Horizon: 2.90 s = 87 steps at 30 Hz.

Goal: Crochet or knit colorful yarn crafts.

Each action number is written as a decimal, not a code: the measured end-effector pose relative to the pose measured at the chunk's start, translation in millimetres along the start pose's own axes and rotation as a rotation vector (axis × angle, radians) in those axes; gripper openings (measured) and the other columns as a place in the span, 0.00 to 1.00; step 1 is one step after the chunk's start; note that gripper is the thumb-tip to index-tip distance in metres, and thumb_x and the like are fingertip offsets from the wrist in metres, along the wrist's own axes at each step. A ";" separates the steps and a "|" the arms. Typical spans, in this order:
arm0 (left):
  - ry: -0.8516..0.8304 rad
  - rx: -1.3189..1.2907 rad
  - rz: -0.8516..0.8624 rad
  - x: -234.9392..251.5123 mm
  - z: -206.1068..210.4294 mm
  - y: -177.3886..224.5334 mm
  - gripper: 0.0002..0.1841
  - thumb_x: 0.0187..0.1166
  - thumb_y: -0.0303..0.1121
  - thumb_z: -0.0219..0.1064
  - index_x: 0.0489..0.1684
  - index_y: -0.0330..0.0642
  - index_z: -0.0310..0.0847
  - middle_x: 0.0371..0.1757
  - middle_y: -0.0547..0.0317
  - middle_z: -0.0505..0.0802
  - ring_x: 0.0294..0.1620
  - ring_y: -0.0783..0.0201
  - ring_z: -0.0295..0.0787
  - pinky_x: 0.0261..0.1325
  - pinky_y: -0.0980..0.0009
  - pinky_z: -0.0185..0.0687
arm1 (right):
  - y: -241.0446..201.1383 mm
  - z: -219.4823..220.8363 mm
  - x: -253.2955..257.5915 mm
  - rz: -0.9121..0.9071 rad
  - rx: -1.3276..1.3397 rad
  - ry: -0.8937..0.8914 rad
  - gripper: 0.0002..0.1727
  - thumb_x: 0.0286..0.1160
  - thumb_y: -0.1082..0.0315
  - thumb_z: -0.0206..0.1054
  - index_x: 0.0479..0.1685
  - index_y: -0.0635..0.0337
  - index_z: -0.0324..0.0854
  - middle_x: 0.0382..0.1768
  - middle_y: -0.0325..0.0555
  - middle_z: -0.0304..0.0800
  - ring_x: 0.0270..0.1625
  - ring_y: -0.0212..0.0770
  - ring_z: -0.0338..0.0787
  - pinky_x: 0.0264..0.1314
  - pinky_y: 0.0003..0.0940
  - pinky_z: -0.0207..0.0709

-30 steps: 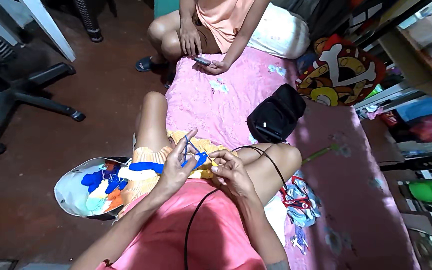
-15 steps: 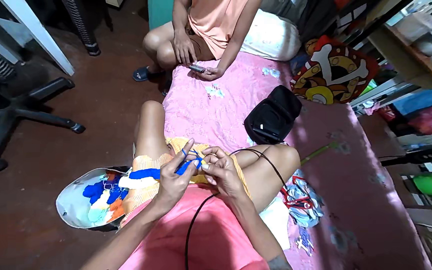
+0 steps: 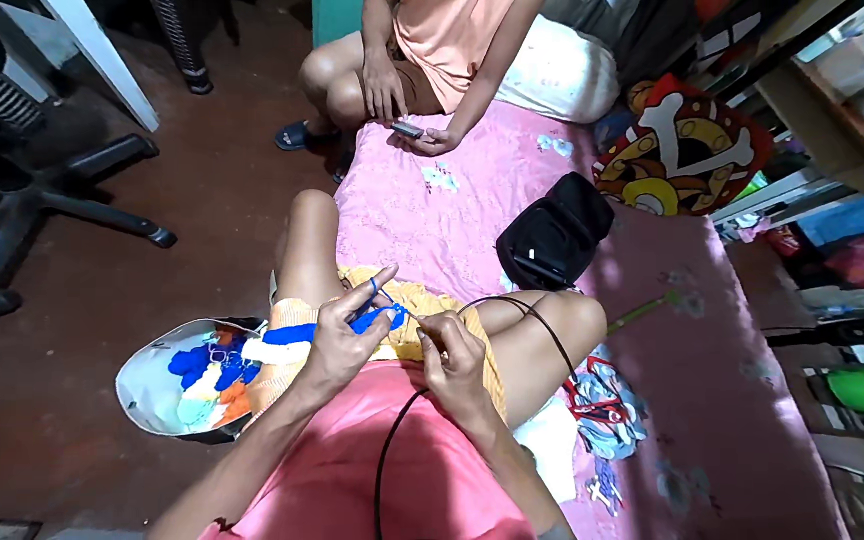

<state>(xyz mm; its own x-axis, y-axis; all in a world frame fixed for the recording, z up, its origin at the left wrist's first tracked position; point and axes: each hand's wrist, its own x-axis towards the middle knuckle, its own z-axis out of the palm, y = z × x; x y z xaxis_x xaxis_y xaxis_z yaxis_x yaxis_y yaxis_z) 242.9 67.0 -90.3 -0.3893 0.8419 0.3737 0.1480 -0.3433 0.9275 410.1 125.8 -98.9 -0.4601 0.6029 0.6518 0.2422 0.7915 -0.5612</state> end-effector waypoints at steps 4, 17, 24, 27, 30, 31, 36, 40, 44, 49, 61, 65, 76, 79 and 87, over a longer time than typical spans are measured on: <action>-0.051 0.001 -0.088 2.7 -7.3 1.7 0.25 0.71 0.25 0.67 0.71 0.37 0.83 0.38 0.71 0.93 0.35 0.82 0.87 0.42 0.84 0.84 | 1.6 -1.1 -1.4 -0.051 -0.039 -0.011 0.08 0.70 0.77 0.63 0.39 0.69 0.88 0.34 0.50 0.90 0.33 0.33 0.89 0.35 0.22 0.84; -0.076 -0.048 -0.182 6.4 -14.9 -1.5 0.23 0.70 0.23 0.66 0.67 0.39 0.86 0.39 0.71 0.93 0.33 0.81 0.87 0.39 0.84 0.84 | 5.1 -3.9 -3.8 0.037 0.081 -0.099 0.08 0.72 0.78 0.63 0.41 0.71 0.88 0.37 0.52 0.91 0.37 0.33 0.91 0.40 0.22 0.86; -0.069 -0.262 -0.290 6.7 -11.4 -10.7 0.28 0.68 0.20 0.65 0.74 0.40 0.81 0.31 0.71 0.90 0.31 0.77 0.87 0.39 0.80 0.86 | 2.3 -9.4 -3.6 0.376 0.552 -0.121 0.08 0.69 0.82 0.65 0.44 0.73 0.85 0.41 0.45 0.91 0.42 0.25 0.88 0.48 0.19 0.84; -0.047 -0.158 -0.179 0.3 2.9 -13.0 0.31 0.69 0.21 0.65 0.79 0.38 0.74 0.36 0.70 0.91 0.35 0.78 0.87 0.42 0.81 0.85 | 5.7 -11.7 0.0 0.731 1.125 -0.177 0.09 0.71 0.81 0.64 0.47 0.66 0.82 0.31 0.41 0.89 0.19 0.21 0.76 0.20 0.16 0.68; -0.036 0.123 0.103 -8.2 16.5 -24.4 0.26 0.74 0.23 0.62 0.74 0.30 0.78 0.40 0.55 0.93 0.37 0.77 0.86 0.44 0.81 0.82 | 1.6 -12.6 5.8 0.783 1.145 -0.216 0.08 0.72 0.80 0.62 0.46 0.65 0.81 0.29 0.40 0.89 0.17 0.21 0.75 0.17 0.16 0.67; -0.042 0.194 0.194 -10.2 18.8 -27.9 0.24 0.75 0.24 0.61 0.71 0.29 0.81 0.41 0.49 0.94 0.36 0.74 0.87 0.44 0.79 0.83 | -4.2 -13.9 9.9 0.761 1.013 -0.217 0.08 0.71 0.80 0.62 0.46 0.66 0.81 0.30 0.38 0.88 0.18 0.21 0.74 0.18 0.16 0.67; -0.066 0.091 0.220 -13.1 19.7 -25.0 0.22 0.78 0.24 0.61 0.71 0.28 0.80 0.41 0.53 0.94 0.39 0.77 0.87 0.46 0.82 0.83 | -4.6 -8.0 11.5 0.744 1.131 -0.098 0.10 0.71 0.82 0.64 0.50 0.68 0.79 0.32 0.44 0.89 0.18 0.22 0.76 0.18 0.17 0.68; -0.124 -0.193 -0.063 -3.7 9.7 -3.8 0.27 0.70 0.20 0.63 0.74 0.32 0.78 0.42 0.71 0.92 0.39 0.82 0.86 0.45 0.84 0.83 | -1.1 -2.8 -0.9 0.425 0.750 0.006 0.09 0.69 0.81 0.66 0.47 0.70 0.84 0.44 0.41 0.92 0.40 0.21 0.87 0.45 0.17 0.83; -0.195 -0.302 -0.193 7.6 -3.4 0.4 0.26 0.68 0.21 0.62 0.69 0.38 0.84 0.39 0.75 0.92 0.37 0.81 0.86 0.45 0.83 0.84 | 5.4 -1.6 -4.3 0.029 0.155 0.069 0.07 0.71 0.77 0.64 0.39 0.71 0.86 0.37 0.51 0.91 0.39 0.29 0.89 0.41 0.17 0.83; -0.298 -0.547 -0.343 18.3 -25.7 -6.7 0.22 0.66 0.22 0.63 0.58 0.46 0.93 0.29 0.69 0.94 0.25 0.81 0.85 0.30 0.85 0.82 | 7.5 -4.9 -5.1 -0.079 0.061 0.027 0.08 0.71 0.76 0.62 0.36 0.68 0.87 0.32 0.50 0.89 0.33 0.32 0.87 0.35 0.20 0.81; -0.306 0.315 0.321 -1.9 4.6 -30.3 0.23 0.76 0.25 0.58 0.69 0.47 0.88 0.31 0.52 0.87 0.28 0.65 0.81 0.33 0.71 0.77 | -2.8 -8.7 10.3 0.485 0.410 -0.230 0.14 0.69 0.75 0.66 0.52 0.70 0.84 0.43 0.46 0.89 0.40 0.27 0.87 0.42 0.23 0.83; -0.340 0.064 0.182 -4.5 0.4 -28.4 0.17 0.81 0.28 0.61 0.62 0.40 0.90 0.45 0.56 0.95 0.42 0.78 0.88 0.47 0.82 0.82 | 2.0 -7.5 15.6 0.598 0.747 -0.168 0.14 0.70 0.80 0.64 0.53 0.73 0.87 0.48 0.46 0.91 0.37 0.24 0.86 0.40 0.20 0.83; -0.336 -0.707 -0.282 -8.1 -40.2 -32.9 0.23 0.74 0.48 0.73 0.67 0.55 0.89 0.66 0.54 0.92 0.69 0.55 0.87 0.75 0.59 0.80 | -5.8 -4.4 10.1 0.817 1.020 -0.015 0.14 0.75 0.81 0.61 0.58 0.76 0.81 0.34 0.48 0.89 0.19 0.27 0.80 0.20 0.21 0.77; -0.321 -0.491 -0.351 -11.0 -21.6 -14.5 0.47 0.70 0.36 0.74 0.94 0.54 0.52 0.61 0.56 0.92 0.58 0.60 0.92 0.64 0.66 0.88 | -14.4 -3.7 7.1 0.792 0.938 -0.022 0.17 0.75 0.82 0.61 0.62 0.77 0.80 0.38 0.49 0.90 0.21 0.28 0.82 0.23 0.22 0.81; -0.061 -0.275 -0.574 -23.2 -6.8 14.1 0.47 0.66 0.15 0.68 0.93 0.46 0.54 0.38 0.59 0.95 0.34 0.70 0.93 0.44 0.78 0.89 | -12.0 -13.4 -15.3 0.546 0.597 -0.175 0.15 0.73 0.81 0.65 0.56 0.72 0.89 0.40 0.45 0.89 0.34 0.25 0.86 0.36 0.17 0.83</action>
<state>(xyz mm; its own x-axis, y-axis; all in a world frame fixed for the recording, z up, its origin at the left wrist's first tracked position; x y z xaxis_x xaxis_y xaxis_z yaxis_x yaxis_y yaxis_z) 247.9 39.8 -86.0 -0.2840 0.9429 -0.1741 -0.3104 0.0814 0.9471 425.8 108.4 -95.3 -0.5475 0.8236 0.1479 -0.0013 0.1759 -0.9844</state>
